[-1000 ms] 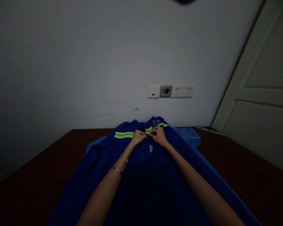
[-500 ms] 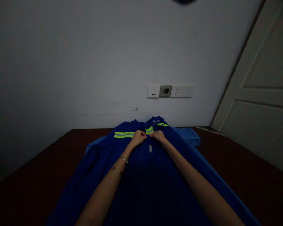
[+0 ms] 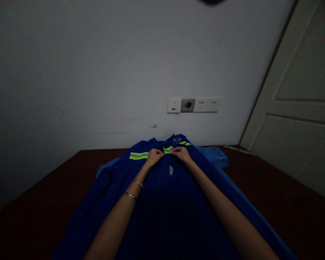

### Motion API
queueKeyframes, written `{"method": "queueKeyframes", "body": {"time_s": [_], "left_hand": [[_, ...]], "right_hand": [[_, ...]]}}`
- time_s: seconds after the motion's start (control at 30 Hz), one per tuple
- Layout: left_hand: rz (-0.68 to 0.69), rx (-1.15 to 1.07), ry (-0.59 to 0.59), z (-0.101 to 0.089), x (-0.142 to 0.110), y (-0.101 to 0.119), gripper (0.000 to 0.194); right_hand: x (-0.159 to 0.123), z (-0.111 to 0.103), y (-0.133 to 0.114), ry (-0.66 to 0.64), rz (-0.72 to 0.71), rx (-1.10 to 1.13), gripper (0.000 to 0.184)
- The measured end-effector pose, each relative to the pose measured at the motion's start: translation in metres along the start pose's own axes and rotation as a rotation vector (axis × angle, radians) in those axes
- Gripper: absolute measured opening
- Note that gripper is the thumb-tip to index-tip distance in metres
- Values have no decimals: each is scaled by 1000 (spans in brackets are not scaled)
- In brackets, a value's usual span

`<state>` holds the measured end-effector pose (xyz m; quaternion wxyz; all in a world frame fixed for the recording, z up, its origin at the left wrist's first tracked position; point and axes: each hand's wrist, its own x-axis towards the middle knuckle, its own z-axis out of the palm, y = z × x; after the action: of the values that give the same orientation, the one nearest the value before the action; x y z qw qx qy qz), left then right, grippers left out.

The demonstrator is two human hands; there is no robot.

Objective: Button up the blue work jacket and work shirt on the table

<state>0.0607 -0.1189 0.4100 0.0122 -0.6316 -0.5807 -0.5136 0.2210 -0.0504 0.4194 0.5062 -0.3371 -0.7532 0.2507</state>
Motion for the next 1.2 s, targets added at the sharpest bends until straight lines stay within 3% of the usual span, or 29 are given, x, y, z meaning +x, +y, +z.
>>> {"method": "queueKeyframes", "body": {"time_s": [0.27,0.53,0.77,1.07,1.2], "left_hand": [[-45,-54,126,-28,9,4,20],[-55,-100,264,-62,7,22,18],[-40,-82,304,-76,8,30,18],[136,153,329,-89,-16,81,20],[113,111,238,-86,-16,74,20]], "right_hand": [[-6,-19,-24,98,-235,-257,18],[-23,-32,-59,115,-334,-368,20],[-38,-32,-77,112,-374,-418,19],[-50,-9,-81,-33,-498,-437,20],[-53,20,-77,-320,-631,-473,25]]}}
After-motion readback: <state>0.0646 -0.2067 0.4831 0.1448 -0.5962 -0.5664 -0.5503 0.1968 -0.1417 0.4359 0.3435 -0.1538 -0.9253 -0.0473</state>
